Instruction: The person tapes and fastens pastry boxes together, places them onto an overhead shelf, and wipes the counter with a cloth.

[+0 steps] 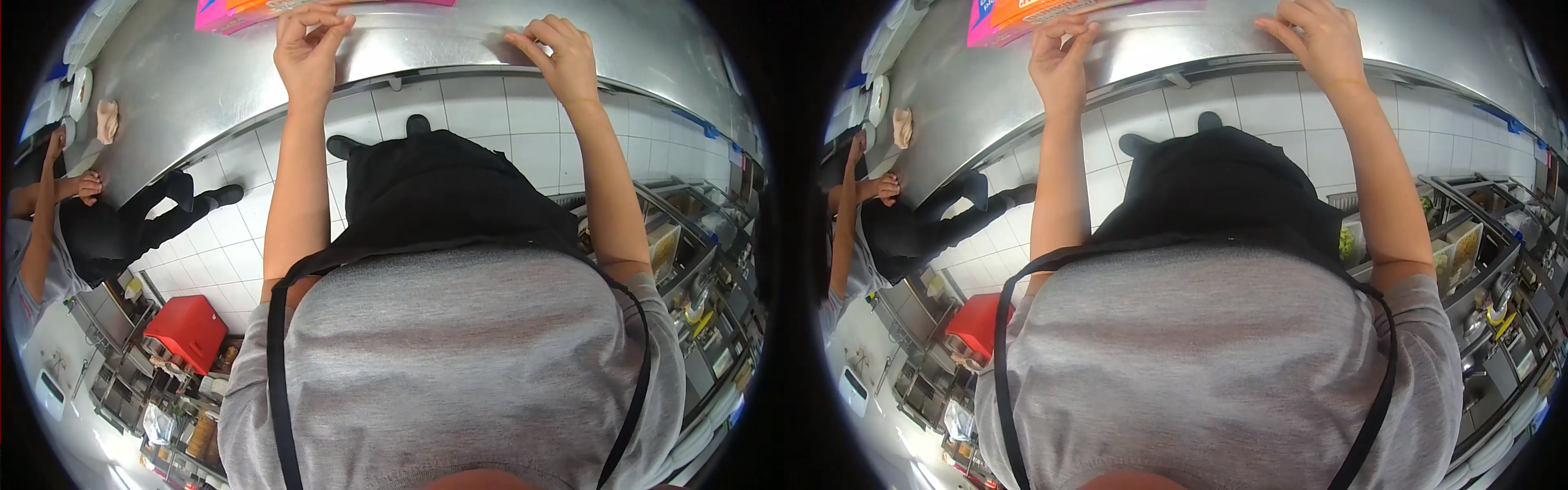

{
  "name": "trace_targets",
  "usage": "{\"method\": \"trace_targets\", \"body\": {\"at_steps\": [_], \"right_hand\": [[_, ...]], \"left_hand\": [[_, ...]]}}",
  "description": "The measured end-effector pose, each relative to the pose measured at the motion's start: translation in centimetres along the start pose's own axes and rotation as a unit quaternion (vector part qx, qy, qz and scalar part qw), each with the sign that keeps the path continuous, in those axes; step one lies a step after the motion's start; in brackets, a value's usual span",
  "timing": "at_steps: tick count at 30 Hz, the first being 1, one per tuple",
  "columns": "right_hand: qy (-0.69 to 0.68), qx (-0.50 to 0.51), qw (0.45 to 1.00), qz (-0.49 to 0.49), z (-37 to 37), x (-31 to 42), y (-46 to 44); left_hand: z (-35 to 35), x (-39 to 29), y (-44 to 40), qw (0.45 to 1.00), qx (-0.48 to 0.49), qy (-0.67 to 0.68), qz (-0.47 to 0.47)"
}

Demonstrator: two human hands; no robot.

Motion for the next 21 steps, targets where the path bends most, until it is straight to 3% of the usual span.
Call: {"method": "trace_targets", "body": {"at_steps": [6, 12, 14, 15, 17, 18, 20, 21], "right_hand": [[0.025, -0.022, 0.999, 0.003, -0.1, -1.5, -0.2], [0.039, -0.008, 0.999, 0.006, -0.6, -1.6, -0.4], [0.046, 0.001, 0.999, 0.007, -0.9, -2.0, -0.6], [0.064, 0.008, 0.998, 0.018, -1.1, -2.1, -0.8], [0.078, 0.016, 0.997, 0.021, -1.6, -2.0, -0.2], [0.058, -0.01, 0.998, 0.009, -1.2, -2.2, -0.3], [0.044, -0.053, 0.998, -0.009, -0.2, -3.4, -1.4], [0.037, -0.043, 0.998, -0.014, -0.3, -3.9, -1.6]], "left_hand": [[-0.1, 0.9, -0.7, 0.988, -0.025, -0.155, 0.011], [0.0, 1.7, -1.7, 0.99, -0.057, -0.126, 0.018], [-0.4, 0.1, -1.8, 0.933, -0.033, -0.34, -0.11], [-0.3, -0.2, -1.7, 0.933, -0.03, -0.342, -0.105], [-0.7, -1.9, -1.9, 0.865, -0.031, -0.473, -0.164], [-1.0, -2.5, -2.1, 0.864, -0.024, -0.472, -0.173], [-3.1, -5.7, -1.5, 0.811, -0.024, -0.505, -0.295], [-5.7, -6.4, -1.6, 0.797, 0.037, -0.51, -0.322]]}}
Point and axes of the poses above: each hand's wrist, its own y-axis away from the middle knuckle, its own z-axis out of the back of the hand, x = y × z, the point moved 9 cm from there along -y, towards the middle knuckle, and after that the axes turned 12 degrees about y, right-handed, at the moved point
